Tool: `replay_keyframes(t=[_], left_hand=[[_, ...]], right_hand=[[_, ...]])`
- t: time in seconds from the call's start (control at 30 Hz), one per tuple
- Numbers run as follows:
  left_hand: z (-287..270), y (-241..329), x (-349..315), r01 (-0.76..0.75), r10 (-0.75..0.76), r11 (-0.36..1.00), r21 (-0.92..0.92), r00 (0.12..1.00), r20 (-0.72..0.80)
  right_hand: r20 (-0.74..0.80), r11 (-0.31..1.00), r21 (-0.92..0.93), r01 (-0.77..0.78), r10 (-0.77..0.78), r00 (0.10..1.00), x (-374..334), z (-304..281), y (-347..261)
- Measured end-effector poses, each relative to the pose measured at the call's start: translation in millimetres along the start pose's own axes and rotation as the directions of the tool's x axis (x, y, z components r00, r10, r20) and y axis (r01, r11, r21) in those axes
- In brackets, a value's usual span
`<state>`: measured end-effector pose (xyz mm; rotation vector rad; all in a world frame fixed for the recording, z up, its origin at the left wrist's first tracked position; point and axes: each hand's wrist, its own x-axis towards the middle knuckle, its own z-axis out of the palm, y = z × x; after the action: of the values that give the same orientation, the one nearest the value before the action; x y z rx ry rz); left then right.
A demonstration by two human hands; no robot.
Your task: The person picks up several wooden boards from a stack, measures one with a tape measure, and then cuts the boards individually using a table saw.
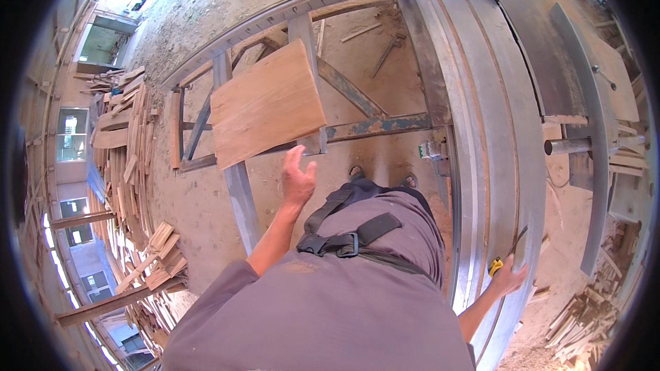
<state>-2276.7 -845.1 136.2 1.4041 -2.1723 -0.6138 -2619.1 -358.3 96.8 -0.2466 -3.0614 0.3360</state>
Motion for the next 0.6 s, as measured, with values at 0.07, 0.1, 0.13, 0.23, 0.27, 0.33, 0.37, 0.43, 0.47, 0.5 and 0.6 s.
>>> replay_keyframes(t=[0.07,0.1,0.13,0.23,0.27,0.33,0.37,0.43,0.47,0.5,0.6], left_hand=[[9.7,21.4,4.6,-0.049,0.053,0.997,-0.063,0.996,0.070],[14.5,28.2,3.5,-0.064,0.074,0.993,-0.098,0.992,0.104],[22.9,32.9,4.0,-0.075,0.092,0.988,-0.135,0.988,0.125],[37.5,46.4,-8.7,-0.105,0.148,0.972,-0.210,0.968,0.201],[41.1,50.7,-13.4,-0.113,0.165,0.967,-0.228,0.961,0.223],[41.7,58.0,-18.5,-0.059,0.163,0.955,-0.292,0.924,0.347],[40.3,61.5,-18.2,-0.032,0.169,0.946,-0.323,0.898,0.405],[35.0,65.6,-12.1,-0.035,0.198,0.943,-0.330,0.858,0.474],[32.5,69.0,-7.5,-0.022,0.198,0.941,-0.338,0.845,0.497],[31.4,72.0,-2.3,-0.009,0.201,0.937,-0.349,0.831,0.519],[29.3,77.5,13.5,0.070,0.246,0.869,-0.490,0.798,0.551]], right_hand=[[0.122,0.991,-0.060,-0.119,0.125,0.985,-25.1,-5.1,1.6],[0.223,0.984,-0.024,-0.179,0.180,0.958,-32.2,-8.4,2.7],[0.103,0.991,-0.127,-0.028,0.041,0.994,-41.1,13.7,31.4],[-0.144,0.970,-0.123,0.209,-0.226,0.963,-60.9,30.3,24.6],[-0.109,0.974,-0.068,0.215,-0.221,0.969,-68.2,24.2,8.4],[-0.095,0.953,0.020,0.304,-0.301,0.949,-69.8,20.6,-3.8],[-0.093,0.937,0.065,0.344,-0.337,0.937,-70.3,19.9,-8.8],[-0.085,0.904,0.050,0.424,-0.419,0.904,-71.9,18.1,-19.0],[-0.083,0.884,0.040,0.465,-0.461,0.884,-72.1,16.6,-23.9],[-0.062,0.888,0.058,0.455,-0.452,0.890,-68.8,17.1,-26.1],[0.015,0.887,0.168,0.430,-0.439,0.899,-65.9,10.8,-55.9]])
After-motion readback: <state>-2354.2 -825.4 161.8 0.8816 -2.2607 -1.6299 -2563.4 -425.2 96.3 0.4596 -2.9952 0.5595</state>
